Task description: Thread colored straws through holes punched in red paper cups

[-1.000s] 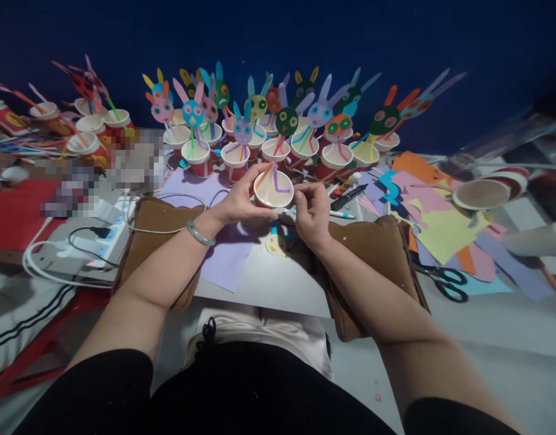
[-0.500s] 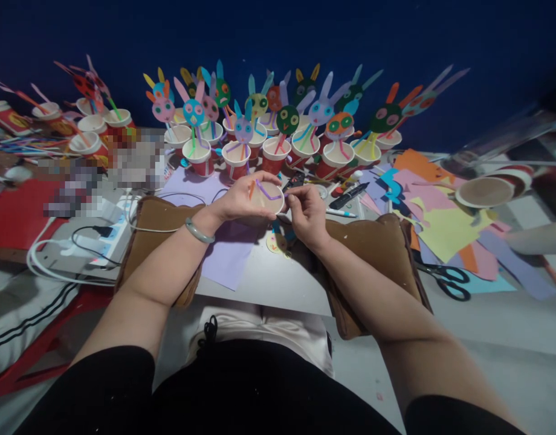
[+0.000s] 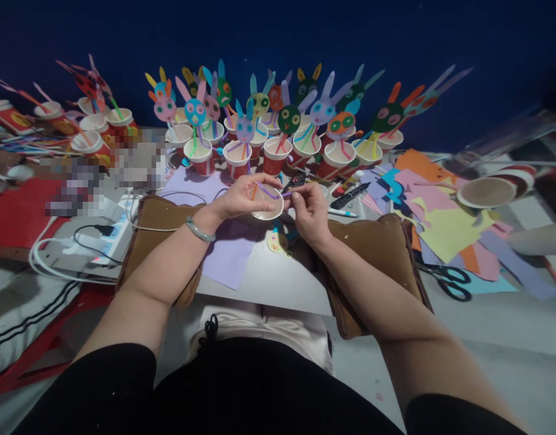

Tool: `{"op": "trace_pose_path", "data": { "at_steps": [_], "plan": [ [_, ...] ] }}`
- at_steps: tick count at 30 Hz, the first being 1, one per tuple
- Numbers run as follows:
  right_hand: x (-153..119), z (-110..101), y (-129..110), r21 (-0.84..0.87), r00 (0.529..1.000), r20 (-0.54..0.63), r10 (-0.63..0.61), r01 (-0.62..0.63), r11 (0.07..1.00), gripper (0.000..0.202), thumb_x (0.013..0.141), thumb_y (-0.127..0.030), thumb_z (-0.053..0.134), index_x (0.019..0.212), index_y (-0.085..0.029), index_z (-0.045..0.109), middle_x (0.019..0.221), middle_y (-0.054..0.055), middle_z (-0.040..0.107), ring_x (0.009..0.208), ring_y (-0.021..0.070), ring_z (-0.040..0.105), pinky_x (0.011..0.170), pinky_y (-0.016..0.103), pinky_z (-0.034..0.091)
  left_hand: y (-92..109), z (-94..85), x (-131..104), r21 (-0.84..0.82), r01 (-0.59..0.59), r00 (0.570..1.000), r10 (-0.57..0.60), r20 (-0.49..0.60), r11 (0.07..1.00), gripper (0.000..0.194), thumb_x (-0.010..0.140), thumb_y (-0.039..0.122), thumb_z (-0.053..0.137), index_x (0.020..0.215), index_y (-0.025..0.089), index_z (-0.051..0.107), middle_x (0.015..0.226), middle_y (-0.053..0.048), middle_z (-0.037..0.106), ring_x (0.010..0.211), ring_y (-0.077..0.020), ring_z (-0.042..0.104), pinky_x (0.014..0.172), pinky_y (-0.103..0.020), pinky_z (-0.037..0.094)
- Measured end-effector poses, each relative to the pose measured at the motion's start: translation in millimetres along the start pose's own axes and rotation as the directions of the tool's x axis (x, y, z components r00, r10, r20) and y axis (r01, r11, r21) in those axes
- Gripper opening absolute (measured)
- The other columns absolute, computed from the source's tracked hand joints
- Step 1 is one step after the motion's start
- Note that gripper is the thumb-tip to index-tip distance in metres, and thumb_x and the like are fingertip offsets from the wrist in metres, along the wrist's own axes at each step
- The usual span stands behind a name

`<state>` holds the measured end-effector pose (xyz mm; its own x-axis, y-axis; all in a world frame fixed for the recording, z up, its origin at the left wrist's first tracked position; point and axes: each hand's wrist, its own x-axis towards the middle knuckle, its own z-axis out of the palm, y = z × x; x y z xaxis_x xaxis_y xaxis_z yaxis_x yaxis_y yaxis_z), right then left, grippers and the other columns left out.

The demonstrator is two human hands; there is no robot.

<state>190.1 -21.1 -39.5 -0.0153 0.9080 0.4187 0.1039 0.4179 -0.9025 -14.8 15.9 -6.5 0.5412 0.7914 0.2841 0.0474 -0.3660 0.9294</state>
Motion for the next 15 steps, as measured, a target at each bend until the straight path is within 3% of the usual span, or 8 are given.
{"op": "trace_pose_path", "data": {
  "at_steps": [9,15],
  "plan": [
    [1.5,-1.6,3.7,0.061,0.998,0.031,0.047,-0.049,0.997,0.049,0.09,-0.075,0.064,0.091,-0.028,0.05,0.071,-0.001,0.069,0.062,0.0201,0.07,0.062,0.04,0.059,-6.9,2.5,2.8,-0.025,0.005,0.998,-0.007,-0.064,1.0,0.051,0.077,0.057,0.084,0.104,0.014,0.076,0.113,-0.014,0.079,0.104,-0.0248,0.075,0.096,-0.039,0.059],
    [1.0,0.2,2.9,0.052,0.997,0.036,0.074,-0.076,0.996,0.028,0.088,-0.045,0.072,0.086,-0.027,0.05,0.064,-0.003,0.062,0.053,0.0167,0.06,0.053,0.035,0.053,-11.0,2.4,2.0,0.048,0.002,0.999,-0.001,-0.032,0.999,0.041,0.083,0.048,0.079,0.106,0.015,0.076,0.109,-0.013,0.08,0.1,-0.0238,0.075,0.093,-0.039,0.06]
  ]
}}
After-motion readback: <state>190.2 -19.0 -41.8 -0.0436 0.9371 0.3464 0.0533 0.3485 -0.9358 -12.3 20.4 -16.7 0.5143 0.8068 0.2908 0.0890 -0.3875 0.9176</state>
